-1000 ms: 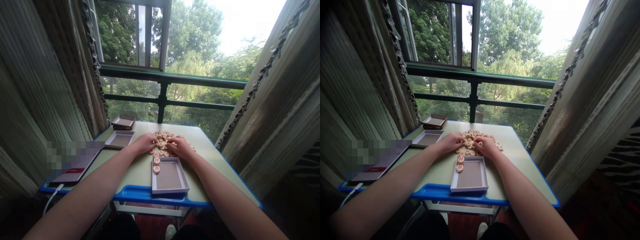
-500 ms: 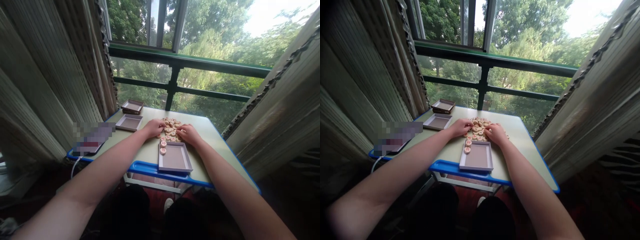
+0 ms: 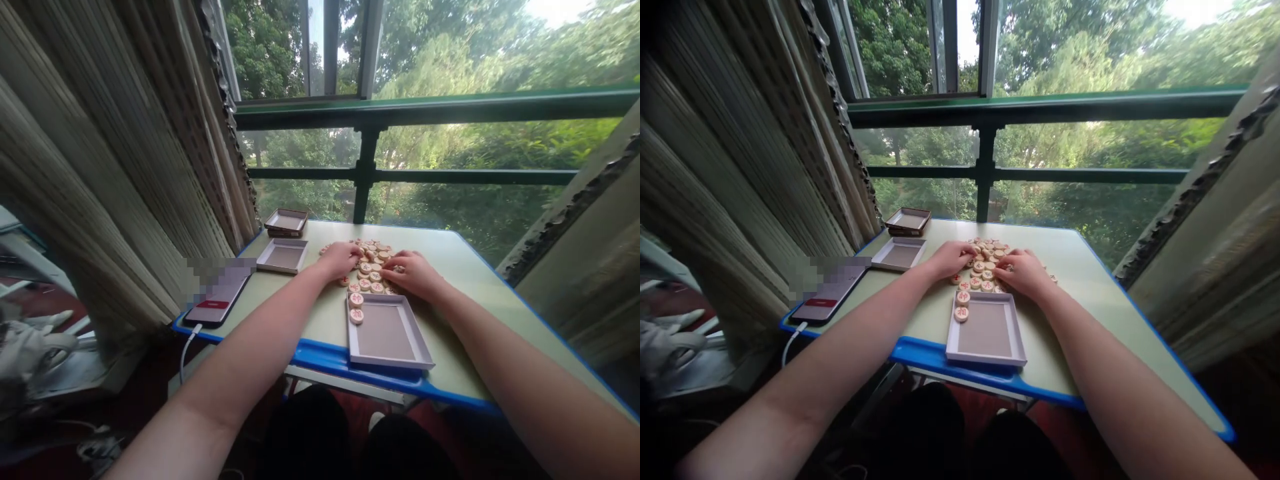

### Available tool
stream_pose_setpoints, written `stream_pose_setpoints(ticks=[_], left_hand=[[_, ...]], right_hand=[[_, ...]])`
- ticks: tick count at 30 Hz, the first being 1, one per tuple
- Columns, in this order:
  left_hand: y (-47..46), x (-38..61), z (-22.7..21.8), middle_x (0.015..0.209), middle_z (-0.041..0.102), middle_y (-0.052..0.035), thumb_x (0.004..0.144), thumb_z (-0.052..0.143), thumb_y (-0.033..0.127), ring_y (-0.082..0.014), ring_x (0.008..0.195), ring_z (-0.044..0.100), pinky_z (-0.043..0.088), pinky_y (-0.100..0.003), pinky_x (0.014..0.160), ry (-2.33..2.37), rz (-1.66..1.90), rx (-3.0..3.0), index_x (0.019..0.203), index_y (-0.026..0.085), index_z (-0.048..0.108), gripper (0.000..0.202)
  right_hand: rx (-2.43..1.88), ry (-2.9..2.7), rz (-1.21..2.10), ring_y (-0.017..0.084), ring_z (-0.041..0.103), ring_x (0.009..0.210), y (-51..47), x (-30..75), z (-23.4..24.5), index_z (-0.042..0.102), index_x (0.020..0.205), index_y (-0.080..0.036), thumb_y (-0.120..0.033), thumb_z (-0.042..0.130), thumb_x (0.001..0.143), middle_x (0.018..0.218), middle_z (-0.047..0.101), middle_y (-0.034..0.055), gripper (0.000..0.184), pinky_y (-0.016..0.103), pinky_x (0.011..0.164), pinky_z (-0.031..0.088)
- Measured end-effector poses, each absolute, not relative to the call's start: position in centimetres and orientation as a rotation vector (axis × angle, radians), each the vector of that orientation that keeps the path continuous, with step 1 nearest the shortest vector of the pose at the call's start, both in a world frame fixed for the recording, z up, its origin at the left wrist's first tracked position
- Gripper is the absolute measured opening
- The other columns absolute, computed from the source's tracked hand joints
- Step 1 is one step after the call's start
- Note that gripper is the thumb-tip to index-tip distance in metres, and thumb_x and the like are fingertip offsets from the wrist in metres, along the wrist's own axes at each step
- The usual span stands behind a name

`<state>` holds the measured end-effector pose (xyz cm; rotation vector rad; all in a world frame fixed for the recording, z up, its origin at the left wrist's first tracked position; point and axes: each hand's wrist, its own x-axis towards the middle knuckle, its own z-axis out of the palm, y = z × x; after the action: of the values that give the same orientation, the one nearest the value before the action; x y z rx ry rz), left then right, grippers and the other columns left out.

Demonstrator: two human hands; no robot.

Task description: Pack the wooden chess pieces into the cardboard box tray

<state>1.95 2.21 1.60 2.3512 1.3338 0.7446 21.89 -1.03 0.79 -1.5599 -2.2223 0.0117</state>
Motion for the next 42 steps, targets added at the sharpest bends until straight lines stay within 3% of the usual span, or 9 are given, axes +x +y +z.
stream_pose_setpoints(ticks=[5, 8, 12, 19, 26, 37, 42], left_hand=[[2.3, 2.2, 1.0, 0.099, 0.069, -0.0035, 0.081, 0.047, 0.021, -0.0166, 0.092, 0.060, 0.045, -0.025, 0.086, 1.408, 0.783, 2.373, 0.095, 0.020, 0.069, 0.026], [2.3, 2.3, 1.1, 0.098, 0.069, -0.0040, 0.081, 0.047, 0.020, -0.0167, 0.092, 0.060, 0.044, -0.026, 0.088, 1.376, 0.765, 2.398, 0.094, 0.019, 0.070, 0.026], [2.4, 2.3, 1.0, 0.097, 0.069, -0.0033, 0.080, 0.046, 0.018, -0.0153, 0.091, 0.060, 0.044, -0.025, 0.087, 1.331, 0.792, 2.378, 0.093, 0.018, 0.069, 0.027], [2.2, 1.8, 1.2, 0.084, 0.070, -0.0027, 0.076, 0.057, 0.027, -0.0142, 0.077, 0.061, 0.048, -0.023, 0.074, 1.232, 0.749, 2.339, 0.087, 0.016, 0.070, 0.021], [2.4, 1.8, 1.0, 0.089, 0.070, -0.0025, 0.076, 0.058, 0.026, -0.0149, 0.082, 0.062, 0.047, -0.023, 0.078, 1.291, 0.811, 2.332, 0.086, 0.019, 0.071, 0.018], [2.0, 2.0, 0.9, 0.090, 0.069, -0.0027, 0.079, 0.051, 0.030, -0.0161, 0.083, 0.061, 0.047, -0.025, 0.078, 1.303, 0.767, 2.442, 0.089, 0.021, 0.071, 0.024], [1.5, 1.8, 1.4, 0.084, 0.069, -0.0045, 0.075, 0.054, 0.033, -0.0198, 0.088, 0.059, 0.046, -0.029, 0.080, 1.331, 0.680, 2.515, 0.082, 0.021, 0.073, 0.023]], right_hand=[[-1.559, -2.129, -0.047, 0.020, 0.055, 0.076, -0.6, 22.2, 0.6, 0.069, 0.068, -0.020, -0.038, 0.062, 0.068, 0.077, 0.063, 0.0058, 0.019, 0.033, 0.075, 0.042], [-1.588, -1.986, 0.124, 0.016, 0.055, 0.061, -1.0, 22.2, 0.9, 0.066, 0.072, -0.020, -0.037, 0.061, 0.070, 0.068, 0.063, 0.0028, 0.018, 0.027, 0.058, 0.042], [-1.508, -1.889, 0.207, 0.013, 0.054, 0.055, -1.6, 22.1, 1.2, 0.066, 0.075, -0.020, -0.038, 0.061, 0.071, 0.066, 0.065, 0.0019, 0.019, 0.024, 0.051, 0.039], [-1.401, -2.032, 0.216, 0.012, 0.057, 0.061, -2.0, 21.5, 1.0, 0.066, 0.071, -0.020, -0.022, 0.055, 0.071, 0.071, 0.065, 0.0007, 0.011, 0.023, 0.059, 0.044], [-1.418, -2.144, 0.090, 0.018, 0.057, 0.080, -1.8, 21.9, 1.0, 0.067, 0.069, -0.022, -0.016, 0.058, 0.068, 0.079, 0.067, 0.0011, 0.011, 0.028, 0.074, 0.043], [-1.459, -2.207, 0.080, 0.020, 0.054, 0.081, -2.3, 22.2, 1.7, 0.069, 0.067, -0.022, -0.016, 0.058, 0.070, 0.078, 0.068, 0.0017, 0.013, 0.029, 0.077, 0.042], [-1.500, -2.107, 0.039, 0.020, 0.052, 0.089, -1.9, 22.2, 1.4, 0.071, 0.083, -0.021, -0.011, 0.054, 0.071, 0.092, 0.068, 0.0045, 0.022, 0.029, 0.081, 0.041]])
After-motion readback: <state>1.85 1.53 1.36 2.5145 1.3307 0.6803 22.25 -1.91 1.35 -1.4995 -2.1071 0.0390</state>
